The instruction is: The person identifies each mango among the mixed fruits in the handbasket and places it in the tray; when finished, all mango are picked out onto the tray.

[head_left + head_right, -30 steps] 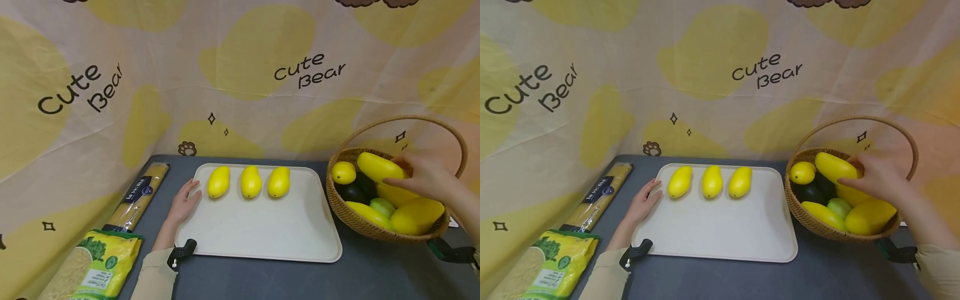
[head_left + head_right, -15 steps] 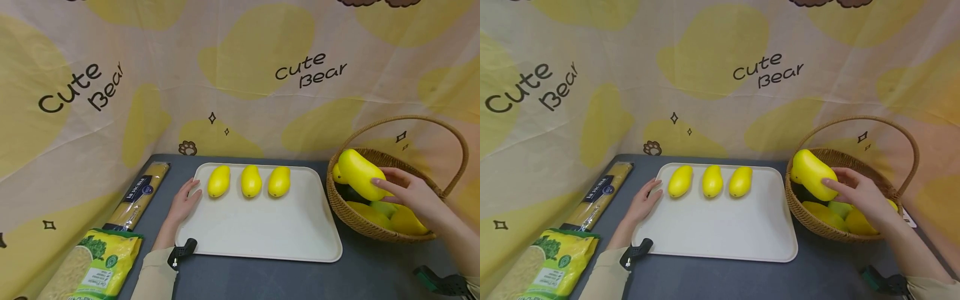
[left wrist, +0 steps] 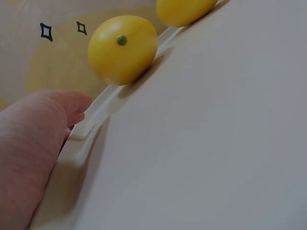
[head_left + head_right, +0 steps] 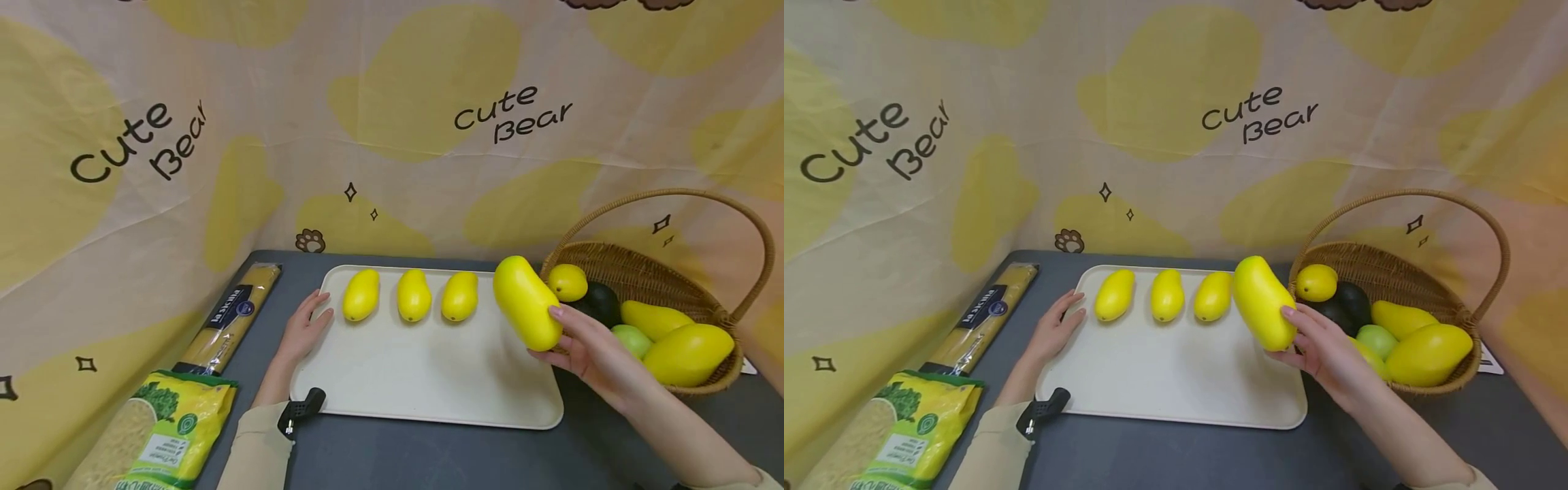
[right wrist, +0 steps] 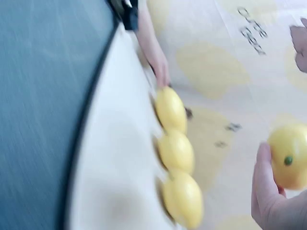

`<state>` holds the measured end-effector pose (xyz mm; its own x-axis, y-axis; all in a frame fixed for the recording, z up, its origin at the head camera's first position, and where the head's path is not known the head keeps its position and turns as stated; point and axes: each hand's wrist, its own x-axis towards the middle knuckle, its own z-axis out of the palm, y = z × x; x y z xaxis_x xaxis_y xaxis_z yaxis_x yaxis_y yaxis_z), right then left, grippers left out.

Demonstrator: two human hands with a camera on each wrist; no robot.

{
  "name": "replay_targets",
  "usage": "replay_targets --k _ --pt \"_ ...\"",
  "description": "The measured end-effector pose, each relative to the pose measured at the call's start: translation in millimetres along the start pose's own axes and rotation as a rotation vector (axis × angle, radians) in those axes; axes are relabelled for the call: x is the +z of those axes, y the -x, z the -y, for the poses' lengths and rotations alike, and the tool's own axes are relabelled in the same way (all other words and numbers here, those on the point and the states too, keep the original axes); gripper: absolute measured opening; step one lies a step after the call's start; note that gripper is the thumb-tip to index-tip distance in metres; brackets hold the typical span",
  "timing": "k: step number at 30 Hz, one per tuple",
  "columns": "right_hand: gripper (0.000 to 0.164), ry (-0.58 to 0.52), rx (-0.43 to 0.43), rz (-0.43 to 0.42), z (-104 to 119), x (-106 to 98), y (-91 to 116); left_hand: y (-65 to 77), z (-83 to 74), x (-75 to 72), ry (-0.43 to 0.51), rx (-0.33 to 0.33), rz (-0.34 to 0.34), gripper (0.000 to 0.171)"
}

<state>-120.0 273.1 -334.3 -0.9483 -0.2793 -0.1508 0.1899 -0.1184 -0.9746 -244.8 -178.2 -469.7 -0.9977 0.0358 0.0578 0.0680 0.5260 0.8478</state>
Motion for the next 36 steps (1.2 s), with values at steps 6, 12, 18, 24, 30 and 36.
replay_targets --k 6,12,18,24,30,36 --pt "0.024 -0.155 0.056 -0.123 -23 33 -10 -1.1 1.7 1.9 -0.012 0.016 -0.002 0.048" --pt "0.042 -0.277 0.123 -0.236 -49 42 -30 -0.2 2.3 3.3 -0.002 0.015 -0.003 0.048" --pt "0.049 -0.204 0.134 -0.359 -65 38 -50 0.2 0.5 2.6 0.009 0.015 0.001 0.048" --pt "0.051 -0.134 0.142 -0.460 -71 31 -67 -0.4 0.8 1.4 0.006 0.011 -0.005 0.048" --pt "0.059 -0.058 0.176 -0.507 -75 26 -79 -0.4 0.4 1.5 0.005 0.007 0.000 0.047" --pt "0.078 0.089 0.216 -0.534 -77 22 -87 0.2 0.0 1.6 -0.002 0.002 0.005 0.048"
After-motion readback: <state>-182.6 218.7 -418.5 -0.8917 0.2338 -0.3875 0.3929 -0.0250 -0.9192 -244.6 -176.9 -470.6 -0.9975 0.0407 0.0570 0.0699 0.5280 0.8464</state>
